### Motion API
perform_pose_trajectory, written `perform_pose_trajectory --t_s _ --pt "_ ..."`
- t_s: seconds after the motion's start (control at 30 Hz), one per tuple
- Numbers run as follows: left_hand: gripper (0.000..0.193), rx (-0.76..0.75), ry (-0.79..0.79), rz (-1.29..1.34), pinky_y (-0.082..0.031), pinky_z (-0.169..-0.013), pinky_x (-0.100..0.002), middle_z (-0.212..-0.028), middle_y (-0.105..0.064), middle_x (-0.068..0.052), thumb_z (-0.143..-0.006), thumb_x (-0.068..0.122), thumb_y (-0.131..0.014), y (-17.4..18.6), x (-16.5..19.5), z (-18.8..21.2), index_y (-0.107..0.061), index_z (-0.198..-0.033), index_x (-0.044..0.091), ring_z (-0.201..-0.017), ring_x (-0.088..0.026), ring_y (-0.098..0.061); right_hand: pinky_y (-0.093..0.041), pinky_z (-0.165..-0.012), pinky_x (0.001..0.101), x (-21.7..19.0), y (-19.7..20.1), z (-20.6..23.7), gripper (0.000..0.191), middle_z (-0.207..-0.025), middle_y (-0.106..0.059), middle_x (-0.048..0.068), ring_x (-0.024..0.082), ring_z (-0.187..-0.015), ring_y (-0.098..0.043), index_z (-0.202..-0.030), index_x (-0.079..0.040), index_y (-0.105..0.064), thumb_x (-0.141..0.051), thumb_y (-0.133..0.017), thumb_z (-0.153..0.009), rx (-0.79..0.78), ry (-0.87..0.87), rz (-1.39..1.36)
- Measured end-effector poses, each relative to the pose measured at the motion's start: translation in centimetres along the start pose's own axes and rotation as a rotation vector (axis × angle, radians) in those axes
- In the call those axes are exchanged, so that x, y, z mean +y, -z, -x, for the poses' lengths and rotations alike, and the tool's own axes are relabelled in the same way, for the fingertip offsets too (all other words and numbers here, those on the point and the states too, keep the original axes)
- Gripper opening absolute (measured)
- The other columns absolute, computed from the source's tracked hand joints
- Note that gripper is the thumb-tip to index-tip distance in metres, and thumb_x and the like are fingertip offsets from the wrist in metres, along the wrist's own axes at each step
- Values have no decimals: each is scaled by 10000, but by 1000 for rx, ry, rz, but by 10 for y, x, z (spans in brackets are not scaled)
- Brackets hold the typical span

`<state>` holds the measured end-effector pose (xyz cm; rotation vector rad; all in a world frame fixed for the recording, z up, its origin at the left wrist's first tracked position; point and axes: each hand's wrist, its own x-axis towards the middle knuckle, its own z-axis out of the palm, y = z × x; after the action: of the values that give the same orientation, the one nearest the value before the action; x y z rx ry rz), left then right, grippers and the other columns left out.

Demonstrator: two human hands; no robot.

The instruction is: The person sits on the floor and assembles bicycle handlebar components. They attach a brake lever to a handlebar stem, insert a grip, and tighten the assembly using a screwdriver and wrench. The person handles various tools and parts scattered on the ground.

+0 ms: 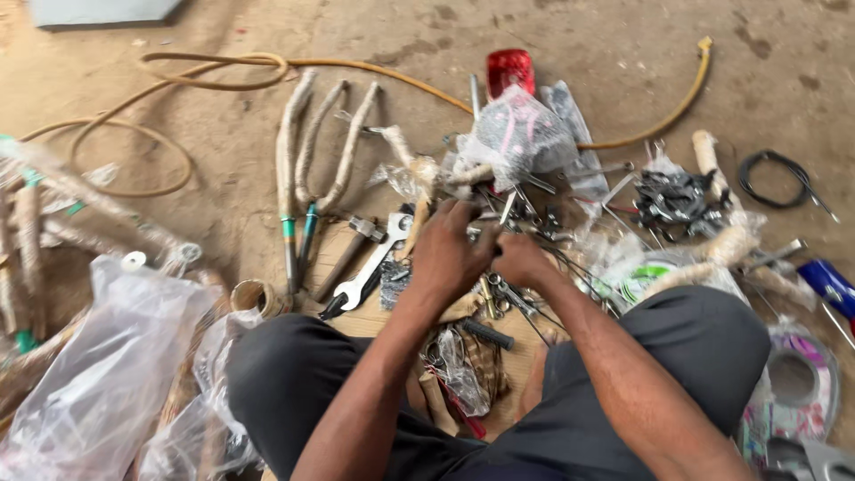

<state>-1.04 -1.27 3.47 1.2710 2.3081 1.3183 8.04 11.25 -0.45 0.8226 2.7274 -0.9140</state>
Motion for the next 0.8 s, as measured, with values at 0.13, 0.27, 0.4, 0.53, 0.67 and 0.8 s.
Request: perform_pose_trajectory --t_s 0.13,0.27,0.4,0.53,0.67,0.8 --pt "334 -140 -112 -123 -553 -823 -499 -1119 -680 -218 -817 247 -736 -16 -12 4 -711 -1079 42 -937 -406 -681 -520 -986 480 14 -33 25 314 -1138 -732 196 415 -1102 -651 -1077 -122 -738 -314 -697 -832 -285 101 265" --pt "329 -415 -69 -100 -542 -831 -517 -1016 -668 -218 -877 303 -728 -42 3 -11 -686 -1035 17 -919 -402 -677 -478 -1014 477 22 -30 34 450 -1221 -682 177 377 -1177 -615 -1169 -97 -689 -301 -755 -774 -177 218 57" --pt "273 -371 -202 -50 -540 -848 -527 -1024 -684 -202 -890 281 -687 -63 21 -16 -692 -991 27 -935 -406 -684 -541 -940 449 39 -3 25 334 -1183 -725 145 339 -1118 -674 -1117 -52 -708 -206 -695 -821 257 455 16" --pt "220 -390 -179 -35 -552 -854 -510 -1081 -680 -199 -919 242 -634 -61 8 -23 -701 -1006 52 -918 -398 -691 -576 -831 394 47 14 17 175 -1038 -740 137 274 -947 -717 -1065 -40 -722 -130 -675 -922 395 169 -82" --pt "270 -162 -168 -63 -510 -826 -549 -988 -686 -214 -868 243 -679 -36 -19 -33 -691 -1045 39 -948 -431 -670 -576 -787 373 32 26 7 289 -969 -740 129 253 -855 -726 -1111 -42 -737 -209 -790 -881 518 21 -125" --pt "265 -79 -114 -61 -522 -841 -544 -1073 -690 -228 -907 218 -652 -19 -30 -39 -674 -1108 47 -963 -441 -667 -577 -804 359 4 44 -7 319 -1075 -762 122 244 -913 -737 -1092 -54 -762 -211 -805 -818 605 105 -208"
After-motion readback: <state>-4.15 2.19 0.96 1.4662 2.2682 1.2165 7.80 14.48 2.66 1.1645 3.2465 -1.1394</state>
